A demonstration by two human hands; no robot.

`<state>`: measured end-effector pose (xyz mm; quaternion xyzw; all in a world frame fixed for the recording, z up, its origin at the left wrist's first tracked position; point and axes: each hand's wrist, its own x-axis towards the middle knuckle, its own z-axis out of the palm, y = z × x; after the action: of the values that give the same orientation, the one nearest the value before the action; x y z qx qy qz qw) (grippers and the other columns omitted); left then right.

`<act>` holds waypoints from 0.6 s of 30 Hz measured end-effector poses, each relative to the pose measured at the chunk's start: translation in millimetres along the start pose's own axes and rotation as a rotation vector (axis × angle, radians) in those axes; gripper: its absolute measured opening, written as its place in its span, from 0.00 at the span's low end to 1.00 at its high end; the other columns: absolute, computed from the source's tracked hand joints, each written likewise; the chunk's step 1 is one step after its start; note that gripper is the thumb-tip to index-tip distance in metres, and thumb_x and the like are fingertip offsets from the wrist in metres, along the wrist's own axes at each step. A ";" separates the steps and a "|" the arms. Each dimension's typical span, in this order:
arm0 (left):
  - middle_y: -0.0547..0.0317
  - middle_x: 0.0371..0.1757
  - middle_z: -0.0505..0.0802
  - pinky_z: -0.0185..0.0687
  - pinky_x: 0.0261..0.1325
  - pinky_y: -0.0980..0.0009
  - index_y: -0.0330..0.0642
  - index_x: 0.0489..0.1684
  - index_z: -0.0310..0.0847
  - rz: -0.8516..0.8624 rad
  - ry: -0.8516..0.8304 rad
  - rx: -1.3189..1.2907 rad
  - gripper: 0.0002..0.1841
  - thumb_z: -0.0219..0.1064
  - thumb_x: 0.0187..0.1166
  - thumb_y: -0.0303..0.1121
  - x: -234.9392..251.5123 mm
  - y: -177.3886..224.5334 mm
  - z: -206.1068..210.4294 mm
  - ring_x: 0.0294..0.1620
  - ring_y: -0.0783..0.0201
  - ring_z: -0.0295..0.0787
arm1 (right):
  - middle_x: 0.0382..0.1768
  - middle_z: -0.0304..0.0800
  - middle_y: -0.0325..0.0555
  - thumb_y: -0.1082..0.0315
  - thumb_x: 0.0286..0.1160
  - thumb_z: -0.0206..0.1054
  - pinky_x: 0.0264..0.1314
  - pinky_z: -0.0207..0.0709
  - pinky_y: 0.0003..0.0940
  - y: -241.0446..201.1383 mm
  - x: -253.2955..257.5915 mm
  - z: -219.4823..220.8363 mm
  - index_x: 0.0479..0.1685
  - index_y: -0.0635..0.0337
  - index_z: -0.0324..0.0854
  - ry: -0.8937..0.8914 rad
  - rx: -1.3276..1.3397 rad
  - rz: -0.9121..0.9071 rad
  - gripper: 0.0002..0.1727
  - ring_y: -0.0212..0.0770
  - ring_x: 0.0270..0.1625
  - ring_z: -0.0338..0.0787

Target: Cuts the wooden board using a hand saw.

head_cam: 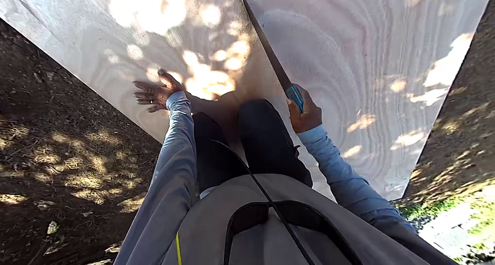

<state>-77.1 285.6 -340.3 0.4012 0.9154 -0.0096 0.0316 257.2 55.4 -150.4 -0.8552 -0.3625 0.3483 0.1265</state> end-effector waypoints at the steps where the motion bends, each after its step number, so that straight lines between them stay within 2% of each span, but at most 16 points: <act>1: 0.45 0.96 0.52 0.35 0.84 0.23 0.62 0.98 0.36 0.005 0.001 0.007 0.54 0.36 0.70 0.82 0.6 -0.8 1.2 0.96 0.41 0.40 | 0.43 0.94 0.57 0.53 0.90 0.59 0.36 0.87 0.62 8.9 -21.4 -8.6 0.87 0.42 0.69 -0.011 -0.014 0.023 0.27 0.55 0.32 0.94; 3: 0.44 0.96 0.51 0.35 0.84 0.24 0.61 0.98 0.36 0.005 -0.004 0.021 0.53 0.36 0.72 0.81 -0.7 0.0 -0.8 0.96 0.41 0.40 | 0.42 0.94 0.58 0.54 0.89 0.60 0.35 0.86 0.63 5.9 -38.0 -21.0 0.86 0.44 0.71 -0.015 -0.050 0.049 0.27 0.56 0.31 0.94; 4: 0.45 0.96 0.52 0.35 0.84 0.24 0.61 0.98 0.36 0.001 0.002 0.024 0.53 0.36 0.72 0.81 0.0 0.4 -0.7 0.96 0.41 0.40 | 0.43 0.95 0.59 0.55 0.89 0.60 0.36 0.85 0.63 -2.5 -30.4 -21.0 0.85 0.45 0.72 -0.009 -0.063 0.041 0.27 0.57 0.32 0.94; 7: 0.45 0.96 0.51 0.34 0.84 0.24 0.61 0.98 0.36 -0.005 0.000 0.016 0.53 0.37 0.72 0.80 0.1 5.6 0.5 0.97 0.42 0.40 | 0.51 0.95 0.60 0.58 0.88 0.59 0.45 0.85 0.66 -40.5 50.7 6.8 0.85 0.49 0.72 -0.009 -0.065 -0.013 0.27 0.61 0.42 0.96; 9: 0.44 0.96 0.51 0.33 0.84 0.24 0.62 0.98 0.35 -0.007 -0.003 0.014 0.52 0.36 0.72 0.80 -2.8 3.0 -2.3 0.97 0.42 0.39 | 0.59 0.94 0.56 0.59 0.88 0.57 0.54 0.85 0.61 -69.3 115.0 33.1 0.88 0.45 0.69 -0.023 -0.042 -0.026 0.28 0.59 0.51 0.96; 12: 0.45 0.96 0.51 0.34 0.83 0.22 0.64 0.98 0.35 -0.001 0.007 -0.007 0.53 0.36 0.71 0.82 4.6 11.5 2.9 0.97 0.42 0.39 | 0.63 0.92 0.53 0.59 0.89 0.56 0.59 0.84 0.59 -93.3 153.3 38.2 0.90 0.39 0.66 -0.026 -0.014 -0.017 0.29 0.56 0.56 0.95; 15: 0.45 0.96 0.53 0.33 0.83 0.22 0.63 0.98 0.37 0.005 0.024 -0.001 0.53 0.36 0.71 0.81 -2.1 2.0 -1.7 0.96 0.41 0.40 | 0.61 0.93 0.53 0.59 0.90 0.55 0.56 0.84 0.59 -92.0 135.7 39.7 0.89 0.41 0.67 -0.054 -0.013 0.000 0.28 0.57 0.53 0.95; 17: 0.42 0.93 0.62 0.38 0.84 0.24 0.57 0.96 0.49 -0.009 0.087 -0.006 0.50 0.42 0.73 0.77 -6.6 17.1 -9.8 0.94 0.40 0.49 | 0.64 0.92 0.52 0.58 0.89 0.58 0.56 0.85 0.60 -90.9 139.2 39.6 0.90 0.41 0.64 -0.048 0.039 -0.041 0.30 0.56 0.52 0.96; 18: 0.41 0.92 0.63 0.41 0.86 0.28 0.53 0.95 0.52 -0.066 -0.018 0.038 0.47 0.48 0.77 0.71 -15.9 28.6 -38.7 0.94 0.41 0.51 | 0.65 0.91 0.51 0.56 0.86 0.62 0.54 0.86 0.59 -84.9 133.6 40.1 0.91 0.41 0.61 -0.042 0.073 -0.063 0.33 0.55 0.50 0.96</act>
<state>-47.2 295.1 -300.4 0.3709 0.9276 -0.0315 0.0319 250.6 208.4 -207.0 -0.8307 -0.3789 0.3748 0.1610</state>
